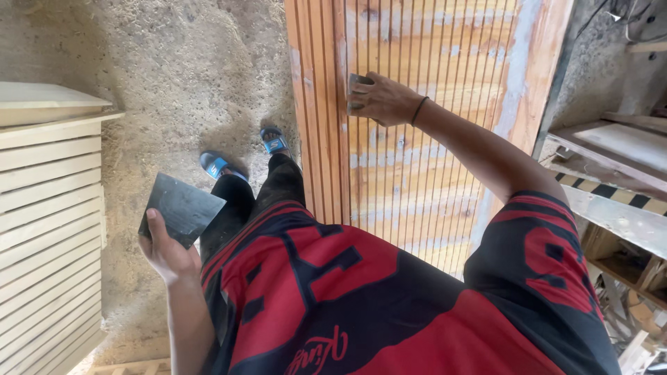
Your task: The person sands a slatted wooden panel using a sanding block, moving along the length of the panel. They briefly walk to a nearby table to pick up a small container and a stick, then return to continue sanding the same panel.
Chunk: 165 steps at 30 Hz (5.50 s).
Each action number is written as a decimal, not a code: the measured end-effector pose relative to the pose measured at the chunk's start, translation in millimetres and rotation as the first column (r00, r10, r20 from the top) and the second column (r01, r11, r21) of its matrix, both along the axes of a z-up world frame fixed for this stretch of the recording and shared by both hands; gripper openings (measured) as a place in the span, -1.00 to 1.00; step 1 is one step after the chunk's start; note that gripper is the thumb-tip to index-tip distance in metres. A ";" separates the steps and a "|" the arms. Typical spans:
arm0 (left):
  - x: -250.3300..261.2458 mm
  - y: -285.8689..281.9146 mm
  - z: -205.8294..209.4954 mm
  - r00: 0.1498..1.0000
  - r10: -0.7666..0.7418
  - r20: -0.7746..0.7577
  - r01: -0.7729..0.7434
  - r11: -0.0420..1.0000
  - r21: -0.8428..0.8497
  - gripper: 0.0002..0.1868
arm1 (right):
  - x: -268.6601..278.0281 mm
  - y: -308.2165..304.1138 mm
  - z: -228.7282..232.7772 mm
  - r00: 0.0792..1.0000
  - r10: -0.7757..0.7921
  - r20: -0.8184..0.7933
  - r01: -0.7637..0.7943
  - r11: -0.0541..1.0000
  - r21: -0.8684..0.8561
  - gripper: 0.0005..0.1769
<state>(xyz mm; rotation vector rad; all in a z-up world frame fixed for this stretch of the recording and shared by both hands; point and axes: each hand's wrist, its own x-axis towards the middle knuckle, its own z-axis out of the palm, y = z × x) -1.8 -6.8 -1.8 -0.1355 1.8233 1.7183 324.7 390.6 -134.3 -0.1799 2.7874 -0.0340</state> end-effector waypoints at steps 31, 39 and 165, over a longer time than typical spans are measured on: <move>13.3 7.6 -8.8 0.996 0.017 0.088 -0.016 1.000 -0.017 -0.45 | -26.1 12.5 38.2 0.965 -0.095 0.246 0.110 0.993 -0.047 -0.74; 20.2 6.7 -21.3 0.993 0.055 0.107 -0.040 0.990 -0.134 -0.40 | -6.4 -5.6 13.6 0.995 -0.053 0.085 0.058 0.996 -0.066 -0.58; 67.3 130.6 63.8 0.691 -0.540 0.480 0.200 0.781 0.591 -0.56 | -79.1 -230.9 255.9 -0.015 -0.971 -0.241 -0.256 0.236 -0.937 -0.47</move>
